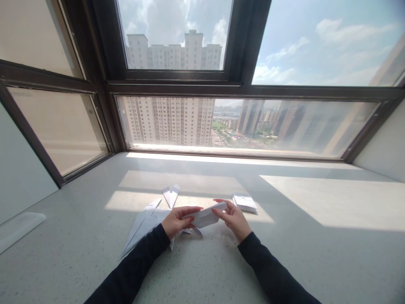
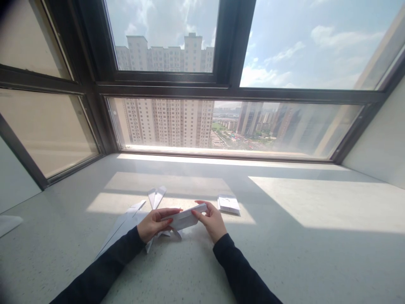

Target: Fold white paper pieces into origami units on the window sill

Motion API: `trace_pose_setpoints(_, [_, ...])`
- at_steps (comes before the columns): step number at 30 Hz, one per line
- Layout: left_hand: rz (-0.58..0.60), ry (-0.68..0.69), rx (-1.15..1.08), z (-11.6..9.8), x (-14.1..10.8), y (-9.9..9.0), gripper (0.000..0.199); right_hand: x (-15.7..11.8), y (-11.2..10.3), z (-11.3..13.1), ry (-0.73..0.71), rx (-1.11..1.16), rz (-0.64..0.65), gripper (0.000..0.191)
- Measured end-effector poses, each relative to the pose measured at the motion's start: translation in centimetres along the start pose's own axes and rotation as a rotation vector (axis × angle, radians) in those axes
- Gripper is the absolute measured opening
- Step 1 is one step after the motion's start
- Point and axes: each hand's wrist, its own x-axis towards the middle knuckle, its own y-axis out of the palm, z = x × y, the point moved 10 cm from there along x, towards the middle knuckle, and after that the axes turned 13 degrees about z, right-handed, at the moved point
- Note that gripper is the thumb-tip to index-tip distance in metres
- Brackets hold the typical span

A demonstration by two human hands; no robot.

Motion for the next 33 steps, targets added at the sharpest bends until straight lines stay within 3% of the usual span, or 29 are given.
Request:
trace_pose_setpoints(2, [-0.003,0.036,0.071,-0.9,0.0,-0.1,0.038,0.3,0.5,0.2,0.023,0.024,0.113,0.034])
trace_pose_setpoints(6, [-0.106,0.147,0.256,-3.6,-0.6,-2.4,0.029,-0.2,-1.0,1.5,-0.035,-0.004,-0.012,0.032])
trace_pose_setpoints(11, [-0.55,0.084,0.665,-6.0,-3.8,-9.2,0.027,-0.8,-1.4,2.4,-0.122,0.022,-0.102,0.031])
trace_pose_setpoints(14, [-0.684,0.04,0.778,-6.8,-5.2,-11.1,0.028,-0.7,-0.6,2.1,-0.12,0.104,-0.069,0.031])
trace_pose_setpoints(17, [-0.654,0.029,0.861,-6.8,-4.8,-10.4,0.026,-0.7,0.0,1.4,-0.09,0.165,-0.051,0.031])
trace_pose_setpoints(21, [-0.464,-0.046,1.191,-5.3,-2.3,-6.3,0.022,-0.8,0.1,0.8,-0.071,0.186,-0.071,0.031])
trace_pose_setpoints(24, [-0.396,-0.152,1.354,-3.5,-1.2,-4.4,0.027,-0.9,-0.1,0.7,-0.07,0.161,-0.106,0.032])
trace_pose_setpoints(28, [-0.4,-0.21,1.352,-2.5,-0.9,-4.1,0.026,-0.9,0.1,0.7,-0.063,0.14,-0.104,0.032])
trace_pose_setpoints(33, [-0.401,-0.159,1.295,-3.3,-0.9,-5.0,0.028,-1.0,0.2,0.7,-0.049,0.127,-0.093,0.033])
